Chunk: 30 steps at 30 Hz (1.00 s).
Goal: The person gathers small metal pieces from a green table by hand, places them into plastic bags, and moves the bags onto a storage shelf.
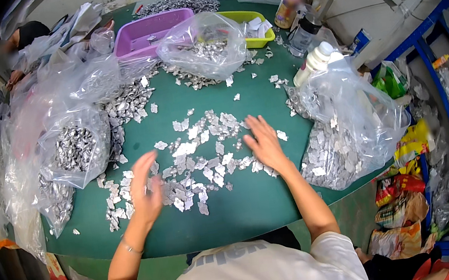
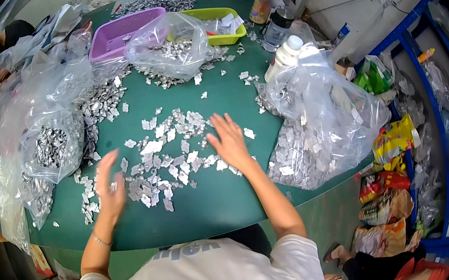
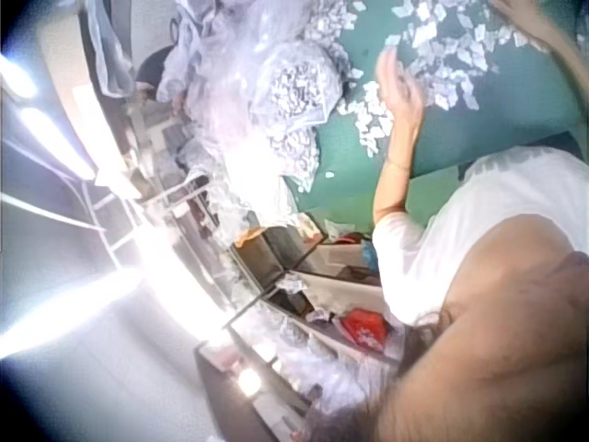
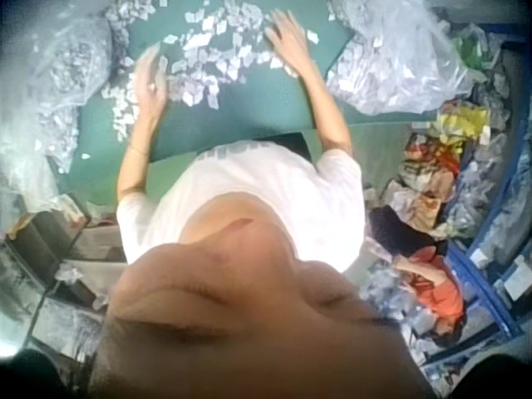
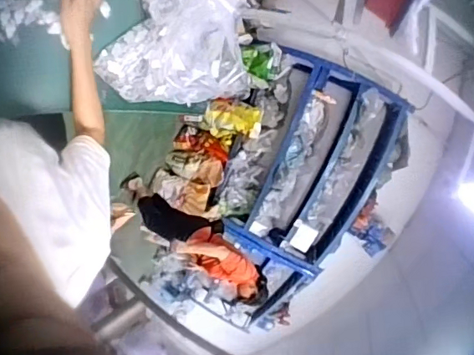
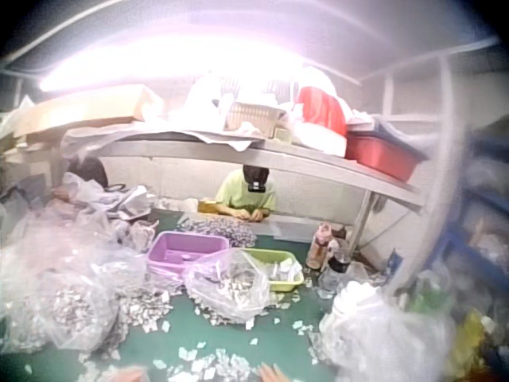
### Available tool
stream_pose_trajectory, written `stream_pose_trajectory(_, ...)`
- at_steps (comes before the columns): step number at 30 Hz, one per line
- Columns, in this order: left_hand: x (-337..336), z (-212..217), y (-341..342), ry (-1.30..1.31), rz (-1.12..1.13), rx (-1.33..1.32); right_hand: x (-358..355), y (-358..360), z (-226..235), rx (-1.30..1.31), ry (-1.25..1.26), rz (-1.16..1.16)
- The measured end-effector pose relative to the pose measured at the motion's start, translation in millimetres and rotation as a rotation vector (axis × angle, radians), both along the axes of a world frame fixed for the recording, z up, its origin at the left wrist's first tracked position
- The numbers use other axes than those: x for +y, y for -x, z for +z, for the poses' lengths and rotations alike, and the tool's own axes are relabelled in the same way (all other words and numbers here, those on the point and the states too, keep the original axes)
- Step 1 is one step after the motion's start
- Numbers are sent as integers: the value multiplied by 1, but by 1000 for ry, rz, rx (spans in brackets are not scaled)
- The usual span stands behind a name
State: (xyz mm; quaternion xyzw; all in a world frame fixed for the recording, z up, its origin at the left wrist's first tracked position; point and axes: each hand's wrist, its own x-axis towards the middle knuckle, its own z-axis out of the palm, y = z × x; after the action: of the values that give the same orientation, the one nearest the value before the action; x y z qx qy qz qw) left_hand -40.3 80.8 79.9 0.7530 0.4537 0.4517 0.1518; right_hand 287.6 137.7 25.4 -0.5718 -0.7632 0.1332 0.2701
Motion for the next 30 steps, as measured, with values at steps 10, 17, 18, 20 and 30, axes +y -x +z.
stream_pose_trajectory(10, 112, -68, -100, 368, -130, 558, 2, 32, -26, 252, -145, 119)
stream_pose_trajectory(17, 74, -63, -88, 288, -385, 553, 11, 40, -44, 1, -55, 271)
stream_pose_trajectory(18, 64, -57, -89, 296, -402, 551, -3, 38, -40, 10, -38, 292)
stream_pose_trajectory(20, 48, -51, -90, 322, -425, 530, -22, 37, -44, -60, -41, 298)
stream_pose_trajectory(30, -13, -40, -77, 350, -333, 453, -99, 37, -36, 41, -56, 298)
